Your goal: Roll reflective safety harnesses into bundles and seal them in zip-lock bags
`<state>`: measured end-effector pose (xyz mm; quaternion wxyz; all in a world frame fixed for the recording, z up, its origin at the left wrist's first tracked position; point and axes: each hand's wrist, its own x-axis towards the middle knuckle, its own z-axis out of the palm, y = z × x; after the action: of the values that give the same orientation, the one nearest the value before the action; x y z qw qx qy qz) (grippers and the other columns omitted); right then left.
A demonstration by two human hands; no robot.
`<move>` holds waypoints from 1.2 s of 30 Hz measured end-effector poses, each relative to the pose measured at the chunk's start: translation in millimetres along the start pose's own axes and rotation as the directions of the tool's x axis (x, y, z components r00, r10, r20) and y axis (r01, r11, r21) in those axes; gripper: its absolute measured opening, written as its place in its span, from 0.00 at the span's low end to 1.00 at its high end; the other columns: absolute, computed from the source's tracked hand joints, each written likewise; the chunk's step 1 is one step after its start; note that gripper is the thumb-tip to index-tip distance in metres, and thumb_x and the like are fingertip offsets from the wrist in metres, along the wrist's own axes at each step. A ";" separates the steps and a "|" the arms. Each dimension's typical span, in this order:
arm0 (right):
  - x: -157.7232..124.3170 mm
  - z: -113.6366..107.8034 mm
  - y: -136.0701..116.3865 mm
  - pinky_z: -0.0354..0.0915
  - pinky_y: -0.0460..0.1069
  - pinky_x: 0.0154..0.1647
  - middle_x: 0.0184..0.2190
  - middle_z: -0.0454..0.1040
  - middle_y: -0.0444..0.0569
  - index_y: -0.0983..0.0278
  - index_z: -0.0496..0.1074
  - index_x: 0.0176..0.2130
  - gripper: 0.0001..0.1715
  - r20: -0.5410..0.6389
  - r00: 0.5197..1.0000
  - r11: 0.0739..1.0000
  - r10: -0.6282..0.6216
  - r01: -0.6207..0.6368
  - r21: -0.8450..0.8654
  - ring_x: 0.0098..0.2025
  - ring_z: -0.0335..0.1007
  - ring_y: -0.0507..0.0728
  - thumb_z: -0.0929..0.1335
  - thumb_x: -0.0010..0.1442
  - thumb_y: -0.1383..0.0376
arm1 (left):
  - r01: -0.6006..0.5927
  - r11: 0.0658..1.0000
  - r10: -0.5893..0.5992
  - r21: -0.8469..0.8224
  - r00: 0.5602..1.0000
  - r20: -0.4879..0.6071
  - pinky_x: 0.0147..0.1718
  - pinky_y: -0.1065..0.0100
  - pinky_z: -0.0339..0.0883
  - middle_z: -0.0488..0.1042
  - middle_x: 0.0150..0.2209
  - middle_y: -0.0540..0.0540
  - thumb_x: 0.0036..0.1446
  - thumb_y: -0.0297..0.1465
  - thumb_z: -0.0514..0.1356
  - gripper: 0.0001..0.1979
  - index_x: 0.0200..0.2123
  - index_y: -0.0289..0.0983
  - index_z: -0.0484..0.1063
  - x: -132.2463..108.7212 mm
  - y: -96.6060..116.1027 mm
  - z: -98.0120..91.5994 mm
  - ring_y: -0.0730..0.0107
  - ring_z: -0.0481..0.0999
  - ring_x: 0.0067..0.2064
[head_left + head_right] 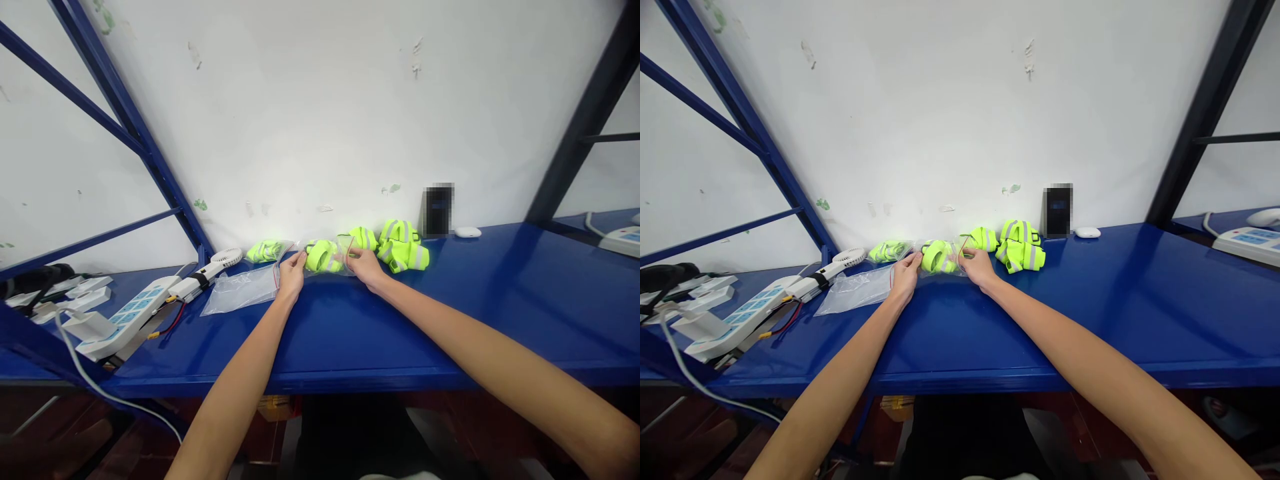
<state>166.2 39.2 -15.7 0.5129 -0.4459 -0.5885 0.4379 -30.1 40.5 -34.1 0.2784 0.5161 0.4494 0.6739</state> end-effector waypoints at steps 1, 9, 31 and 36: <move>-0.2 -0.1 -0.4 0.62 0.47 0.26 0.23 0.74 0.46 0.70 0.77 0.42 0.27 -0.009 1.000 1.000 0.001 -0.001 -0.009 0.24 0.66 0.53 0.73 0.45 0.56 | -0.009 1.000 0.009 0.018 1.000 -0.007 0.44 0.60 0.70 0.79 0.36 0.44 0.51 0.40 0.63 0.16 0.38 0.35 0.79 -0.1 -0.2 -0.8 0.60 0.77 0.41; 2.9 -1.1 -1.0 0.68 0.49 0.44 0.37 0.79 0.49 0.66 0.75 0.40 0.23 0.210 0.978 0.959 0.015 -0.074 0.274 0.40 0.74 0.56 0.77 0.43 0.61 | -0.013 0.991 0.000 -0.133 0.995 -0.099 0.40 0.64 0.69 0.79 0.37 0.42 0.43 0.37 0.67 0.15 0.32 0.34 0.76 1.9 6.9 -1.6 0.63 0.77 0.39; 14.9 -6.9 -2.1 0.68 0.50 0.44 0.42 0.77 0.52 0.66 0.71 0.50 0.33 0.010 1.000 0.970 0.029 -0.030 0.242 0.47 0.71 0.61 0.75 0.44 0.63 | -0.271 0.931 0.342 0.245 0.883 -0.321 0.46 0.65 0.67 0.75 0.40 0.44 0.59 0.35 0.54 0.10 0.39 0.36 0.70 -6.1 37.3 3.4 0.65 0.75 0.42; 9.5 -3.1 -3.1 0.69 0.50 0.40 0.37 0.77 0.51 0.66 0.71 0.49 0.30 0.092 0.996 0.974 0.003 -0.024 0.227 0.40 0.73 0.58 0.74 0.46 0.60 | -0.307 0.861 0.445 0.404 0.840 -0.310 0.46 0.64 0.63 0.74 0.38 0.44 0.65 0.36 0.47 0.15 0.43 0.36 0.70 -7.7 36.4 0.0 0.65 0.73 0.41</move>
<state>168.3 47.9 -10.4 0.5303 -0.3674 -0.5543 0.5259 -24.5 18.0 -5.0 -0.0505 0.4892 0.4928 0.7178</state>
